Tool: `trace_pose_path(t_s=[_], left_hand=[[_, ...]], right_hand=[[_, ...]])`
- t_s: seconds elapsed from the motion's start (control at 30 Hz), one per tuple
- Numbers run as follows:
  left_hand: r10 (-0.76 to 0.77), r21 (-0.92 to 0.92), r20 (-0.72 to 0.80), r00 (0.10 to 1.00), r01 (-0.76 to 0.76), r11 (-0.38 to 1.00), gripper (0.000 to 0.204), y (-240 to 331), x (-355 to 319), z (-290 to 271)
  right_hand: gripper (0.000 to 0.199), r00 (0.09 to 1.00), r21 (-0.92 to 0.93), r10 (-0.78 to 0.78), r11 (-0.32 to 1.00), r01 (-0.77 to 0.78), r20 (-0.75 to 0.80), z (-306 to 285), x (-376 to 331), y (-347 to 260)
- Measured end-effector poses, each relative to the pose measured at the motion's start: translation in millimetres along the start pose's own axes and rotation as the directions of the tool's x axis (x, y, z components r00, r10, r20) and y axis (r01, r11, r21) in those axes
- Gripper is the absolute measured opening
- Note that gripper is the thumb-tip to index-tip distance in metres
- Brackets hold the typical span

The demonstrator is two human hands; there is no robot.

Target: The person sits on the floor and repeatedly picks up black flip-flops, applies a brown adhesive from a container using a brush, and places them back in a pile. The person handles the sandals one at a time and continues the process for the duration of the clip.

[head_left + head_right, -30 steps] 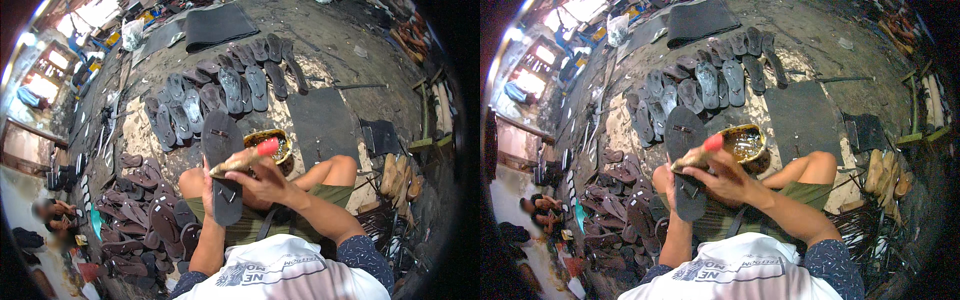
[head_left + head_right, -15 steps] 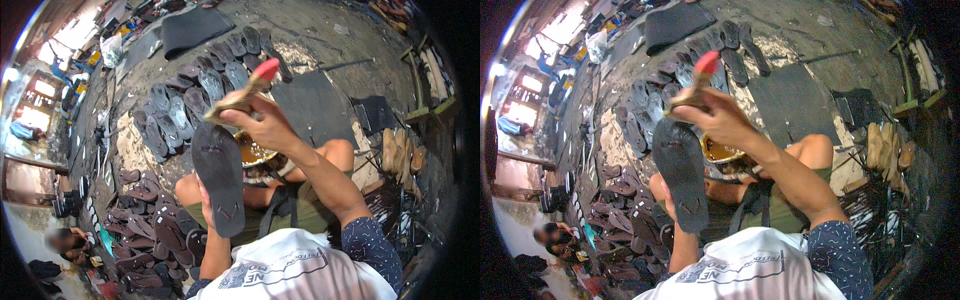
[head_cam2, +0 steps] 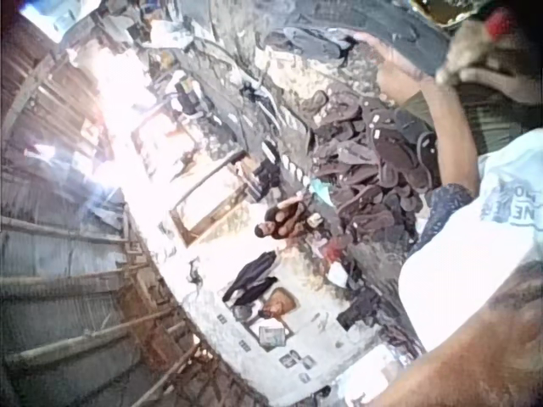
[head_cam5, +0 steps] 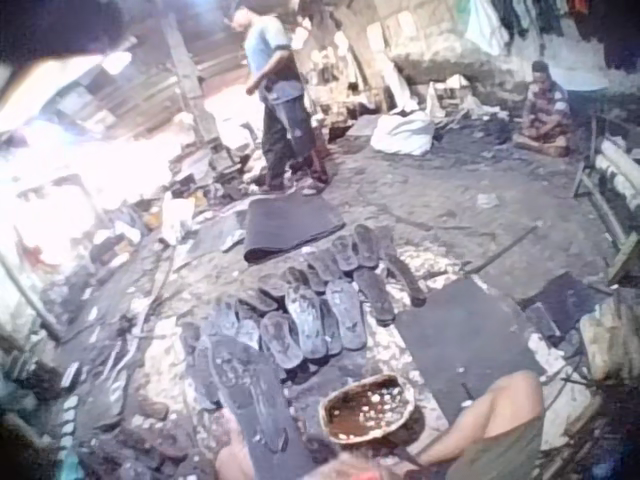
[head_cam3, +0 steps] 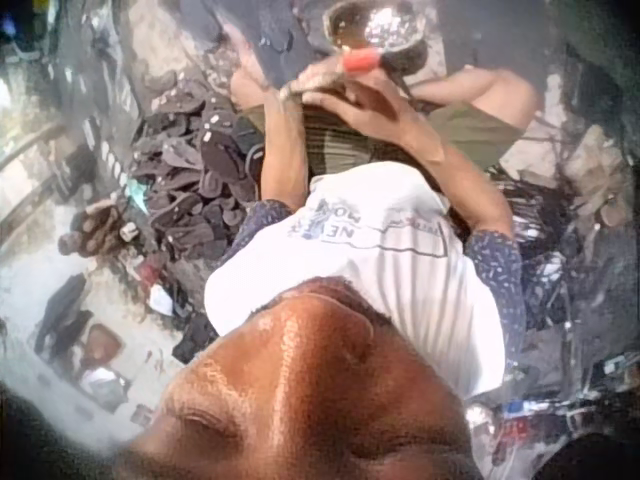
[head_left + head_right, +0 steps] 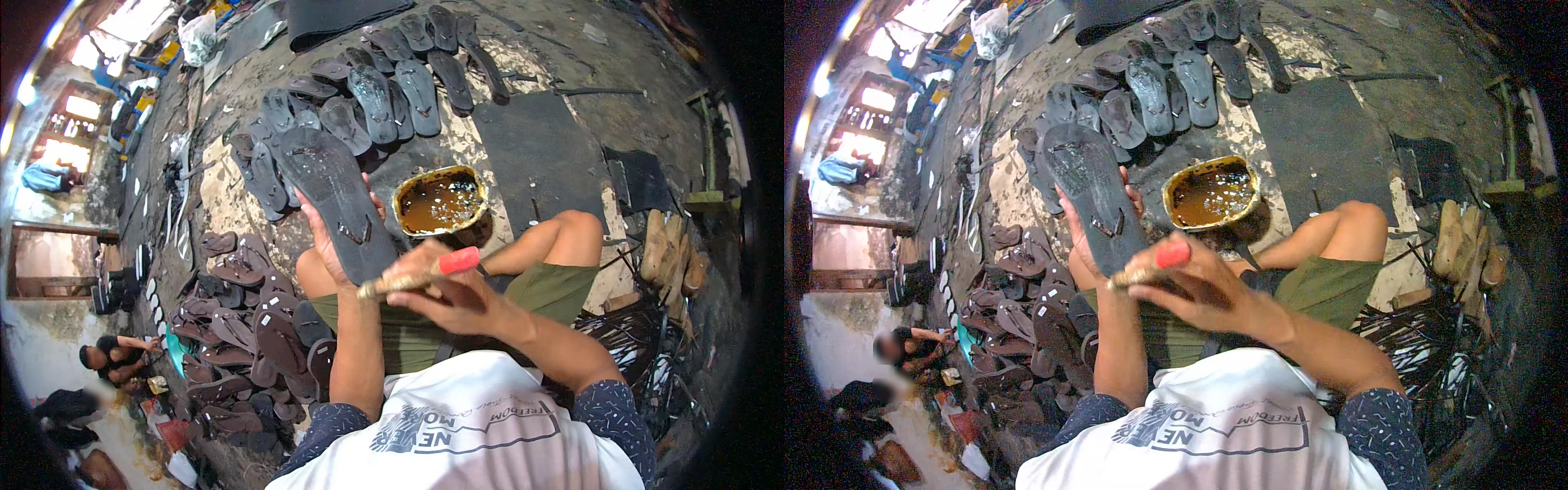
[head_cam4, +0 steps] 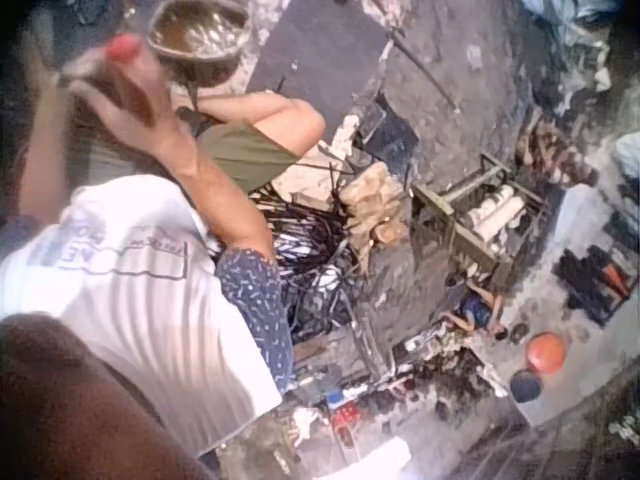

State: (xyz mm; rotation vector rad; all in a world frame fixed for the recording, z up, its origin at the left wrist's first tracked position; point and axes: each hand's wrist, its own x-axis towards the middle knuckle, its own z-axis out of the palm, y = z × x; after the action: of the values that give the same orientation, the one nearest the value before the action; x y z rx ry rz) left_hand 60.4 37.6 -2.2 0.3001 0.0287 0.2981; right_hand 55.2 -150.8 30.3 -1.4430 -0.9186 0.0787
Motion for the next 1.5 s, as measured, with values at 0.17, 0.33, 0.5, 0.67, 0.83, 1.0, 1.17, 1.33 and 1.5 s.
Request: trace_pose_path(t_s=[0.17,0.33,0.5,0.67,0.83,1.0,1.17,1.33,1.5], left_hand=[[0.03,0.257,-0.038,0.999,-0.02,0.966,0.054,-48.4,-24.1,21.1],[-0.033,0.228,-0.077,0.996,0.05,0.972,0.055,-50.7,-24.7,9.8],[-0.143,0.173,-0.11,0.984,0.161,0.972,0.061,-35.3,35.5,-35.6],[-0.512,-0.009,-0.045,0.858,0.512,0.859,0.064,-93.7,97.5,-74.2],[-0.489,-0.075,-0.143,0.86,0.484,0.872,0.058,-164.3,205.7,-52.7],[-0.171,0.409,-0.539,0.825,0.434,0.803,0.051,-150.2,236.0,-97.0],[-0.253,0.64,-0.284,0.925,0.379,0.668,0.04,-56.2,142.9,-59.4],[0.442,0.971,-0.198,0.875,0.114,0.21,0.04,114.3,-13.9,-25.5],[0.846,0.782,0.178,0.502,0.45,-0.432,0.03,207.5,-197.4,-64.8]], right_hand=[[0.03,0.943,-0.387,-0.321,0.883,0.267,-0.083,-17.5,62.9,67.6],[0.024,0.93,-0.311,-0.356,0.897,0.312,-0.094,-30.8,90.1,68.3],[0.026,0.995,-0.099,-0.054,0.993,0.063,0.09,-11.3,-8.6,18.7],[0.029,0.805,0.316,0.359,0.921,-0.227,-0.471,-104.7,-28.2,-8.3],[0.037,0.633,0.114,0.239,0.966,-0.232,-0.736,-162.1,-54.6,-24.5],[0.035,0.577,0.038,0.231,0.944,-0.327,-0.784,-173.3,-64.9,-9.7],[0.044,0.56,0.105,0.319,0.919,-0.381,-0.765,-170.3,-67.2,51.3],[0.045,0.578,0.16,0.404,0.89,-0.427,-0.709,-152.3,-41.2,75.4],[0.036,0.574,0.206,0.539,0.815,-0.542,-0.616,-151.0,-25.6,101.8]])
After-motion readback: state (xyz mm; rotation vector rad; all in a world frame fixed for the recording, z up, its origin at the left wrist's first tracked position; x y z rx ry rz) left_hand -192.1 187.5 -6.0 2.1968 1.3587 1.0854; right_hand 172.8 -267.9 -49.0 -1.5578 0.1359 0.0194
